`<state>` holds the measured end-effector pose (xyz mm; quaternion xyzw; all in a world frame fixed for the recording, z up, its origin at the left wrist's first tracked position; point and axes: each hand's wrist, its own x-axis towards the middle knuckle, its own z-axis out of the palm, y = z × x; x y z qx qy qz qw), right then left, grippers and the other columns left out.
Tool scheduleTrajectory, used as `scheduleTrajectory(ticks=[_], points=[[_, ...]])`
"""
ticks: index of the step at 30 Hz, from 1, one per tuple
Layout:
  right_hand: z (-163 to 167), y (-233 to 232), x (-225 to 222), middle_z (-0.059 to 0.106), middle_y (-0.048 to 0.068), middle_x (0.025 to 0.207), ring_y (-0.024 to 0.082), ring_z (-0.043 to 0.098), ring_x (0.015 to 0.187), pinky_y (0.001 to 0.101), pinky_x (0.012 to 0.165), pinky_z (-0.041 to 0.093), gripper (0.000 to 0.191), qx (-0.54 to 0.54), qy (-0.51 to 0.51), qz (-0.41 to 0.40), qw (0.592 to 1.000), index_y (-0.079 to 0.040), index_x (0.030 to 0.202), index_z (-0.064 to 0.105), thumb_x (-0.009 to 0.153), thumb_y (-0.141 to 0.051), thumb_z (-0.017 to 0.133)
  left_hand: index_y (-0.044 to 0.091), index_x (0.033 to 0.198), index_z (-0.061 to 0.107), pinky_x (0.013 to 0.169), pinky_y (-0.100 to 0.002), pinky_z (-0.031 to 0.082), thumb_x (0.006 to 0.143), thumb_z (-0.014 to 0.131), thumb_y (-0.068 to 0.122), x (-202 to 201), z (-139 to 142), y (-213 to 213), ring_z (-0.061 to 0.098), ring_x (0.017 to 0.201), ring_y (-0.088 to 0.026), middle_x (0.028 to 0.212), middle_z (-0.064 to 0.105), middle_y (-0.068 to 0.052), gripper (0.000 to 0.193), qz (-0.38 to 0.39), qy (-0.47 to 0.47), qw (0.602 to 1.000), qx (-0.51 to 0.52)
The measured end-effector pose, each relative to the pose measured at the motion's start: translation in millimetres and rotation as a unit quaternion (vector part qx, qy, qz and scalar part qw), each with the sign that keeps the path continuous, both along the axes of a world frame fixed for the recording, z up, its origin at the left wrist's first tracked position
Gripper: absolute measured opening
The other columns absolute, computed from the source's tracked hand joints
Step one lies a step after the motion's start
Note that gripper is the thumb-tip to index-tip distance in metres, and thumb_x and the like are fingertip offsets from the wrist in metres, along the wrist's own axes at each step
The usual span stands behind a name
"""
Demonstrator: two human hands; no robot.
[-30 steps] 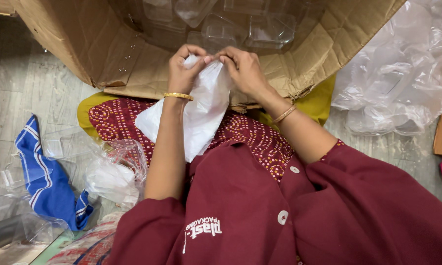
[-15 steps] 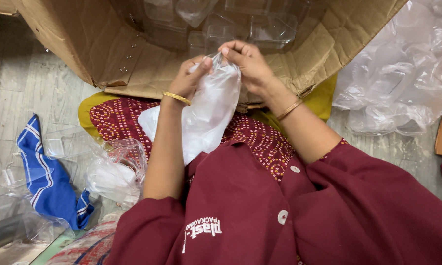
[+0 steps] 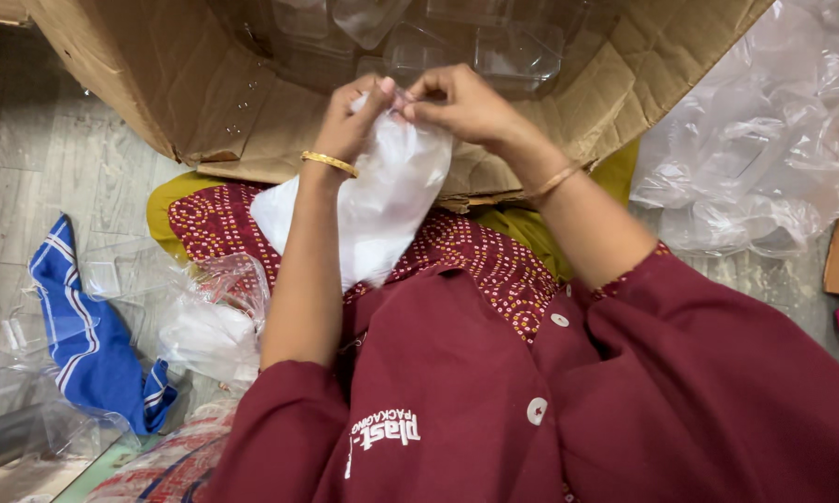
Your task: The person sits on the floor in front of a large cardboard box of clear plastic containers. They open a plastic poly bag, place containers into it one at a time, and set filled bags aside while continuing to bag more containers from the box.
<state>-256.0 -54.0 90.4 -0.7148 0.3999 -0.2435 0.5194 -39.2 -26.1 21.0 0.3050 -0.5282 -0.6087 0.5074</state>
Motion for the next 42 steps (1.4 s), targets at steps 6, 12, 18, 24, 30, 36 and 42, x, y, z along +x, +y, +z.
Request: scheduleTrajectory(ticks=[6, 12, 18, 24, 30, 36, 42], points=[[-27.0, -21.2, -3.5, 0.073, -0.001, 0.097, 0.006, 0.066, 0.088, 0.0226, 0.084, 0.055, 0.018, 0.073, -0.157, -0.054, 0.984, -0.005, 0.105, 0.073, 0.097, -0.021, 0.073, 0.010, 0.088, 0.062, 0.068, -0.022, 0.042, 0.103, 0.066, 0.042, 2.4, -4.7, 2.5, 0.051, 0.078, -0.005, 0.086, 0.061, 0.005, 0.035, -0.005, 0.003, 0.997, 0.075], [-29.1, -20.1, -34.6, 0.069, 0.000, 0.086, 0.011, 0.063, 0.077, 0.0276, 0.073, 0.054, 0.022, 0.288, -0.329, 0.021, 0.899, -0.009, 0.094, 0.070, 0.103, -0.029, 0.074, 0.014, 0.088, 0.059, 0.081, -0.031, 0.055, 0.097, 0.073, 0.033, 25.3, 8.9, -6.4, 0.065, 0.086, -0.013, 0.090, 0.069, -0.002, 0.025, -0.009, 0.179, 0.980, 0.082], [-34.4, -45.0, -42.7, 0.074, 0.006, 0.099, 0.016, 0.069, 0.092, 0.0346, 0.088, 0.060, 0.010, 0.086, -0.372, -0.095, 0.919, -0.005, 0.103, 0.075, 0.099, -0.013, 0.070, 0.006, 0.094, 0.066, 0.083, -0.036, 0.053, 0.102, 0.076, 0.029, 14.7, 18.8, -24.1, 0.066, 0.084, -0.022, 0.091, 0.072, -0.011, 0.027, 0.086, -0.194, 0.977, 0.002], [-71.1, -56.7, -22.3, 0.072, 0.009, 0.116, 0.018, 0.073, 0.096, 0.0331, 0.088, 0.060, 0.033, -0.285, 0.093, -0.191, 0.935, -0.008, 0.127, 0.071, 0.097, -0.001, 0.058, 0.007, 0.115, 0.062, 0.090, -0.046, 0.052, 0.097, 0.064, 0.026, -28.3, 13.6, -40.3, 0.068, 0.108, -0.041, 0.113, 0.074, -0.017, 0.026, 0.314, -0.334, 0.886, -0.077], [-69.6, -35.9, -28.8, 0.076, 0.009, 0.101, 0.015, 0.068, 0.082, 0.0307, 0.075, 0.055, 0.033, -0.163, 0.078, -0.185, 0.966, -0.005, 0.127, 0.071, 0.098, -0.004, 0.056, 0.006, 0.125, 0.065, 0.090, -0.041, 0.050, 0.099, 0.059, 0.023, -24.4, 19.1, -32.0, 0.067, 0.106, -0.036, 0.114, 0.071, -0.019, 0.032, 0.254, -0.321, 0.911, -0.055], [-55.9, -37.6, -14.9, 0.068, 0.004, 0.084, 0.011, 0.059, 0.067, 0.0271, 0.057, 0.049, 0.012, 0.114, -0.102, -0.188, 0.970, -0.002, 0.100, 0.072, 0.100, -0.009, 0.063, -0.001, 0.097, 0.071, 0.072, -0.030, 0.046, 0.098, 0.058, 0.017, -12.0, 19.2, -7.5, 0.056, 0.079, -0.014, 0.083, 0.065, -0.003, 0.023, 0.195, -0.125, 0.968, 0.098], [-84.3, -27.8, -20.7, 0.065, 0.000, 0.084, 0.011, 0.061, 0.069, 0.0287, 0.057, 0.051, 0.007, 0.230, -0.105, -0.148, 0.956, -0.007, 0.096, 0.066, 0.096, -0.014, 0.063, 0.000, 0.095, 0.070, 0.073, -0.030, 0.046, 0.097, 0.058, 0.018, -19.0, -12.2, 17.5, 0.054, 0.077, -0.014, 0.081, 0.065, -0.003, 0.022, 0.224, -0.098, 0.956, 0.159]])
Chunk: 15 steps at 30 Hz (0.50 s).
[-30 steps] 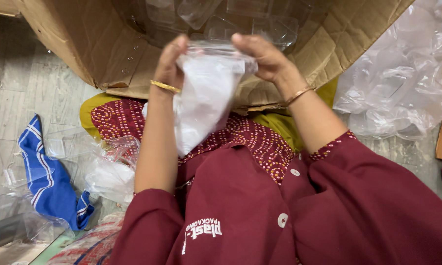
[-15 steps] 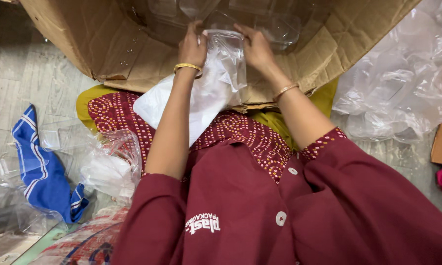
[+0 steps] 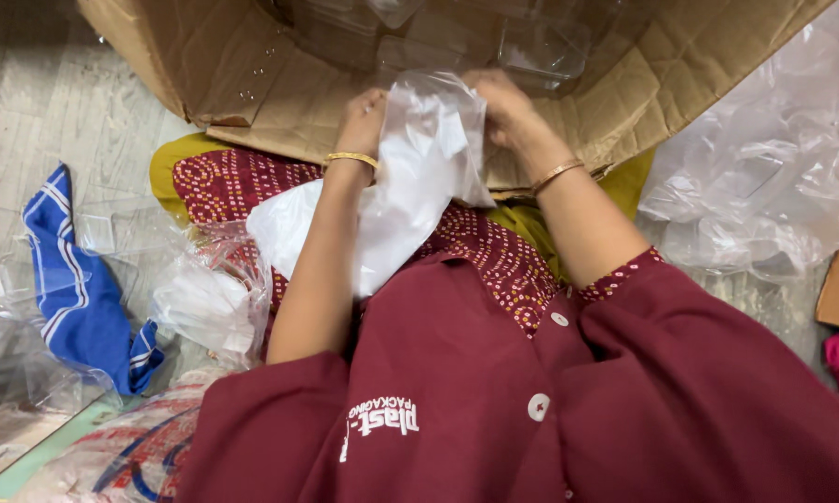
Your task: The person sits on the floor in front of a large cardboard box of clear plastic containers. They open a plastic poly bag, place containers into it one at a time, and set filled bags aside while continuing to bag more containers from the box.
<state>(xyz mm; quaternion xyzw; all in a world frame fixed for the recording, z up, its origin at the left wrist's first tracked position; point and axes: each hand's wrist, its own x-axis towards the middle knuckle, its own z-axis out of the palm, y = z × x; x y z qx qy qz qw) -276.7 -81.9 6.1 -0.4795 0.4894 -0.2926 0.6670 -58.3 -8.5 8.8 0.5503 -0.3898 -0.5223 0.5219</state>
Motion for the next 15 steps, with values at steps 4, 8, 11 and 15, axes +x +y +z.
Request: scheduleTrajectory(ticks=[4, 8, 11, 15], points=[[-25.8, 31.1, -6.3, 0.065, -0.002, 0.109, 0.008, 0.063, 0.095, 0.0270, 0.080, 0.056, 0.031, -0.093, 0.087, 0.076, 0.989, -0.010, 0.118, 0.059, 0.089, -0.010, 0.070, 0.002, 0.107, 0.070, 0.080, -0.033, 0.051, 0.095, 0.059, 0.024, -3.4, -19.1, 18.5, 0.068, 0.087, -0.020, 0.088, 0.069, -0.007, 0.027, -0.036, -0.206, 0.975, 0.081], [-12.0, 42.3, 4.9, 0.072, 0.006, 0.114, 0.017, 0.072, 0.102, 0.0305, 0.088, 0.062, 0.033, 0.152, -0.092, -0.053, 0.983, -0.007, 0.122, 0.065, 0.089, -0.012, 0.065, 0.001, 0.126, 0.068, 0.094, -0.037, 0.051, 0.098, 0.061, 0.026, 3.0, -33.3, 30.9, 0.065, 0.108, -0.029, 0.116, 0.070, -0.016, 0.038, -0.075, -0.190, 0.978, 0.049], [38.0, 53.3, -2.4, 0.061, 0.012, 0.127, 0.022, 0.060, 0.121, 0.0367, 0.103, 0.058, 0.042, 0.026, -0.293, 0.056, 0.954, -0.001, 0.133, 0.060, 0.099, -0.022, 0.073, 0.001, 0.126, 0.068, 0.093, -0.036, 0.051, 0.097, 0.063, 0.028, 5.8, -42.5, 38.1, 0.065, 0.106, -0.026, 0.113, 0.071, -0.015, 0.039, -0.115, 0.052, 0.991, -0.039], [99.7, 93.5, 5.2, 0.053, 0.011, 0.144, 0.021, 0.052, 0.127, 0.0324, 0.100, 0.052, 0.071, -0.155, -0.269, 0.188, 0.932, -0.015, 0.149, 0.052, 0.089, -0.035, 0.083, 0.002, 0.126, 0.067, 0.091, -0.034, 0.052, 0.097, 0.065, 0.030, -9.0, -43.0, 58.6, 0.066, 0.103, -0.023, 0.110, 0.072, -0.013, 0.041, -0.071, 0.129, 0.983, -0.106]])
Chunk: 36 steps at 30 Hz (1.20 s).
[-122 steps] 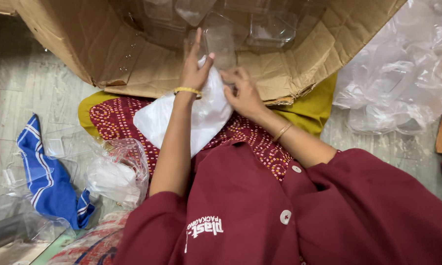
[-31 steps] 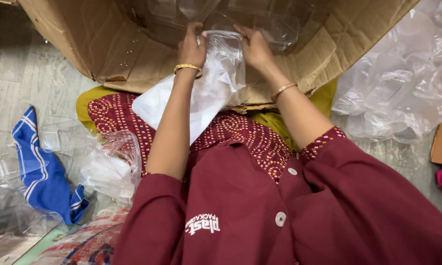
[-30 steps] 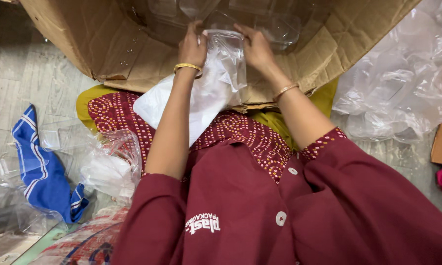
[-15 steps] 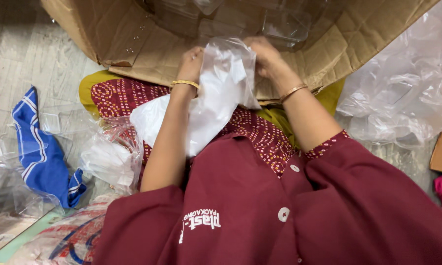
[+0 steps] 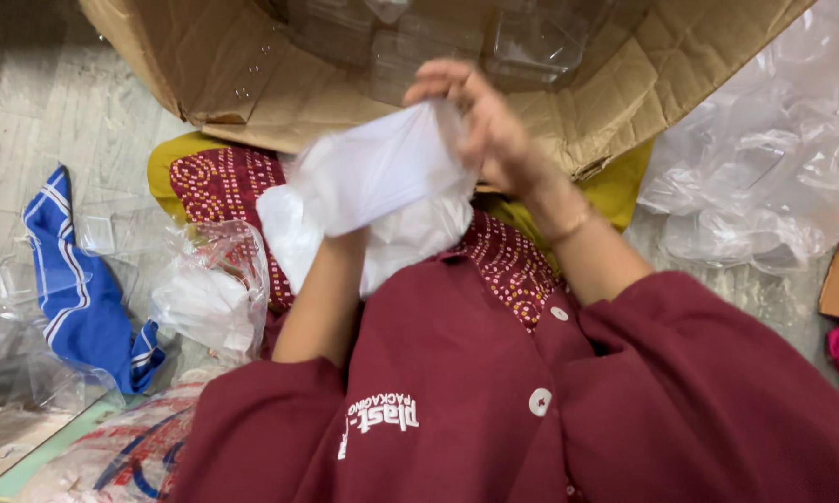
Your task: The person sits on the floor in front of a large cardboard box of clear plastic containers. They open a plastic poly bag, place containers into it one at a time, and set filled bags aside while continuing to bag more containers from the box.
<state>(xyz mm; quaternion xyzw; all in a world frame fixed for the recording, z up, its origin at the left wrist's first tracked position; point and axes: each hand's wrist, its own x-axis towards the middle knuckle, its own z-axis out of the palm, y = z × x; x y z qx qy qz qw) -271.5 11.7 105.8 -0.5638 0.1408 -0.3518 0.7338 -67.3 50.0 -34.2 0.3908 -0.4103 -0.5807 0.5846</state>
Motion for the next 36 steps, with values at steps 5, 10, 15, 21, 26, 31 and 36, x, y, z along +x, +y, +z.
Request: scheduleTrajectory(ticks=[5, 10, 15, 21, 26, 31, 36], points=[[13.4, 47.9, -17.3, 0.044, 0.013, 0.148, 0.029, 0.046, 0.142, 0.0432, 0.122, 0.043, 0.084, -0.385, 0.241, -0.138, 0.880, -0.008, 0.150, 0.047, 0.084, -0.043, 0.086, 0.003, 0.126, 0.066, 0.089, -0.031, 0.052, 0.096, 0.067, 0.033, -16.8, 24.2, -4.1, 0.067, 0.099, -0.019, 0.105, 0.073, -0.011, 0.043, -0.061, -0.081, 0.995, -0.001], [-18.4, 65.5, -118.1, 0.044, 0.011, 0.155, 0.024, 0.045, 0.143, 0.0398, 0.124, 0.037, 0.060, -0.225, 0.112, -0.470, 0.846, -0.009, 0.152, 0.045, 0.104, -0.042, 0.058, 0.004, 0.126, 0.065, 0.086, -0.028, 0.052, 0.095, 0.069, 0.036, -2.6, 47.4, -19.6, 0.068, 0.095, -0.015, 0.100, 0.074, -0.009, 0.045, -0.138, -0.173, 0.970, 0.100], [-59.1, 55.6, -250.8, 0.040, 0.011, 0.154, 0.027, 0.037, 0.121, 0.0405, 0.103, 0.037, 0.082, 0.118, -0.141, -0.711, 0.679, -0.025, 0.165, 0.019, 0.098, -0.051, 0.057, 0.006, 0.121, 0.067, 0.072, -0.026, 0.049, 0.094, 0.070, 0.034, 22.4, 44.1, -25.1, 0.065, 0.082, -0.010, 0.092, 0.075, -0.004, 0.040, -0.083, -0.132, 0.977, 0.144], [-87.1, -17.8, -350.2, 0.043, 0.023, 0.139, 0.036, 0.059, 0.115, 0.0470, 0.098, 0.058, 0.066, 0.239, -0.250, -0.655, 0.672, 0.000, 0.154, 0.031, 0.097, -0.009, 0.061, 0.007, 0.119, 0.070, 0.070, -0.020, 0.052, 0.096, 0.070, 0.031, 21.7, 38.2, -26.1, 0.068, 0.080, -0.006, 0.093, 0.077, -0.005, 0.033, -0.087, -0.117, 0.980, 0.138], [-68.4, -19.6, -283.6, 0.049, 0.018, 0.137, 0.029, 0.060, 0.118, 0.0435, 0.098, 0.060, 0.053, -0.082, -0.073, -0.711, 0.694, 0.001, 0.150, 0.038, 0.102, 0.003, 0.060, 0.010, 0.121, 0.069, 0.049, -0.020, 0.034, 0.093, 0.069, 0.033, 24.9, 51.4, -19.3, 0.040, 0.054, -0.002, 0.090, 0.076, 0.000, 0.037, -0.084, -0.171, 0.965, 0.180], [-38.2, 11.2, -113.3, 0.064, 0.008, 0.122, 0.020, 0.070, 0.105, 0.0322, 0.087, 0.067, 0.018, -0.246, 0.064, -0.512, 0.821, -0.005, 0.128, 0.058, 0.110, -0.009, 0.059, 0.008, 0.120, 0.074, 0.051, -0.019, 0.036, 0.100, 0.062, 0.040, 26.8, 55.4, -23.3, 0.043, 0.057, 0.000, 0.093, 0.073, 0.002, 0.039, -0.094, -0.135, 0.981, 0.105], [-35.1, -13.0, -9.5, 0.063, 0.000, 0.116, 0.009, 0.065, 0.102, 0.0255, 0.084, 0.061, 0.037, 0.015, 0.312, -0.168, 0.935, -0.012, 0.127, 0.059, 0.093, -0.023, 0.071, 0.004, 0.114, 0.074, 0.064, -0.019, 0.051, 0.106, 0.058, 0.044, 20.1, 52.6, -37.7, 0.065, 0.072, -0.002, 0.092, 0.075, -0.001, 0.044, -0.082, -0.059, 0.993, 0.068]])
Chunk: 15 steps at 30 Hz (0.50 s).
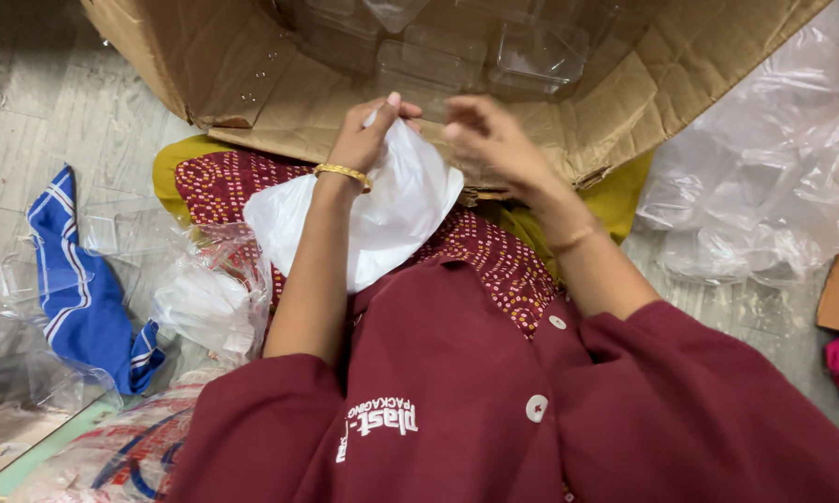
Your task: The person sits on the floor in front of a large cardboard box of clear plastic containers. They open a plastic poly bag, place containers into it one at a time, and set filled bags aside while continuing to bag more containers from the box.
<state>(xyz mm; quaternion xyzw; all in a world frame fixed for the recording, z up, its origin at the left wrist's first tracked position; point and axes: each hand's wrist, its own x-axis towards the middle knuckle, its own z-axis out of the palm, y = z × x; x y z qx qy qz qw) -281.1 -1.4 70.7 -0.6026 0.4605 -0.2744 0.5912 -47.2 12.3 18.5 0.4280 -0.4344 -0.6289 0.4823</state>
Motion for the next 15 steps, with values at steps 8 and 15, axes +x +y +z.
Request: scheduleTrajectory(ticks=[8, 15], points=[[-36.9, -6.5, 16.6, 0.070, -0.001, 0.081, 0.005, 0.058, 0.067, 0.0213, 0.057, 0.046, 0.008, -0.042, 0.006, -0.024, 0.999, -0.001, 0.100, 0.074, 0.095, -0.007, 0.073, 0.011, 0.104, 0.073, 0.049, -0.021, 0.037, 0.090, 0.080, 0.026, 2.7, -5.3, 8.5, 0.047, 0.057, -0.002, 0.074, 0.061, 0.006, 0.022, 0.012, -0.050, 0.998, 0.028], [-38.3, -6.2, 21.3, 0.072, 0.001, 0.088, 0.008, 0.064, 0.077, 0.0254, 0.072, 0.051, 0.011, -0.213, 0.187, -0.032, 0.958, -0.001, 0.103, 0.070, 0.099, -0.010, 0.067, 0.007, 0.089, 0.065, 0.059, -0.021, 0.042, 0.089, 0.085, 0.018, -3.3, -24.4, 1.5, 0.052, 0.067, -0.003, 0.078, 0.062, 0.005, 0.023, 0.077, -0.044, 0.995, -0.045]])
